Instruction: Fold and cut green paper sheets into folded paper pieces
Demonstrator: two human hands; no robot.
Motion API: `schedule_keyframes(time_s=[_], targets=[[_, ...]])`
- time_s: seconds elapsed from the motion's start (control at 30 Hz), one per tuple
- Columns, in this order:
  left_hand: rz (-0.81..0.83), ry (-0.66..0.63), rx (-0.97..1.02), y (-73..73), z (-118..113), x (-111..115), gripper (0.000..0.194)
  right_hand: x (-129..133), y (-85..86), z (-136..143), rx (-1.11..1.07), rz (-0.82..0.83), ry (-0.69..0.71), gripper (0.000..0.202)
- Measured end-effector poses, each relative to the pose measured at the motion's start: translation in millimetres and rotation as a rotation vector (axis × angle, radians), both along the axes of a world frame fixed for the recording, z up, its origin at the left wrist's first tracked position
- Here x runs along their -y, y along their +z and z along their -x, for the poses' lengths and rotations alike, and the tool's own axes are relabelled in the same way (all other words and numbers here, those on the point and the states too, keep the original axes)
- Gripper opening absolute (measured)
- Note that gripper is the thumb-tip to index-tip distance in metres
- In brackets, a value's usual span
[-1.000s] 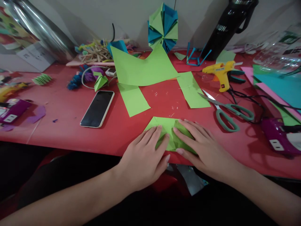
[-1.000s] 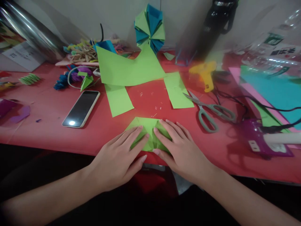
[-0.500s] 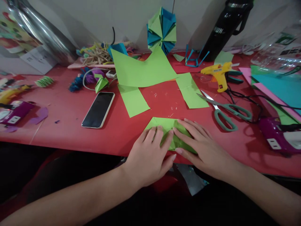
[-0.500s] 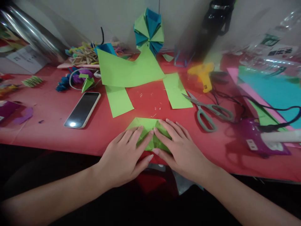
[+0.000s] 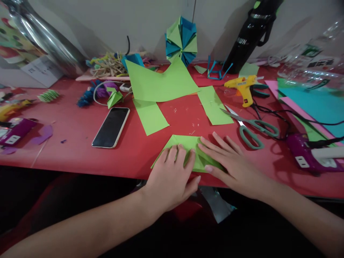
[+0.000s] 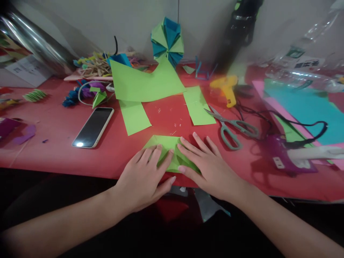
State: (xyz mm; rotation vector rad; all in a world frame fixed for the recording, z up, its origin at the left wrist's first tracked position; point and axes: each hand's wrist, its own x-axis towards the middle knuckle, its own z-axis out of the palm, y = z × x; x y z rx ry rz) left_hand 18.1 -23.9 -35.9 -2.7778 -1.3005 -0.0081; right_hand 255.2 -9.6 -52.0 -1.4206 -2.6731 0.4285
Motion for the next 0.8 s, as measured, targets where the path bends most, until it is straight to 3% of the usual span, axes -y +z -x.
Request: schedule_keyframes(time_s=[0.37,0.8], targets=[[-0.009,-0.008,-0.010,1.4,1,0,0.064,-10,-5.3,-15,0.029,-0.099,0.160,0.075],[-0.006,-0.035,-0.031,0.0,2,-2,0.067,-3,-12.2,-39,0.051,-0.102,0.091,0.062]])
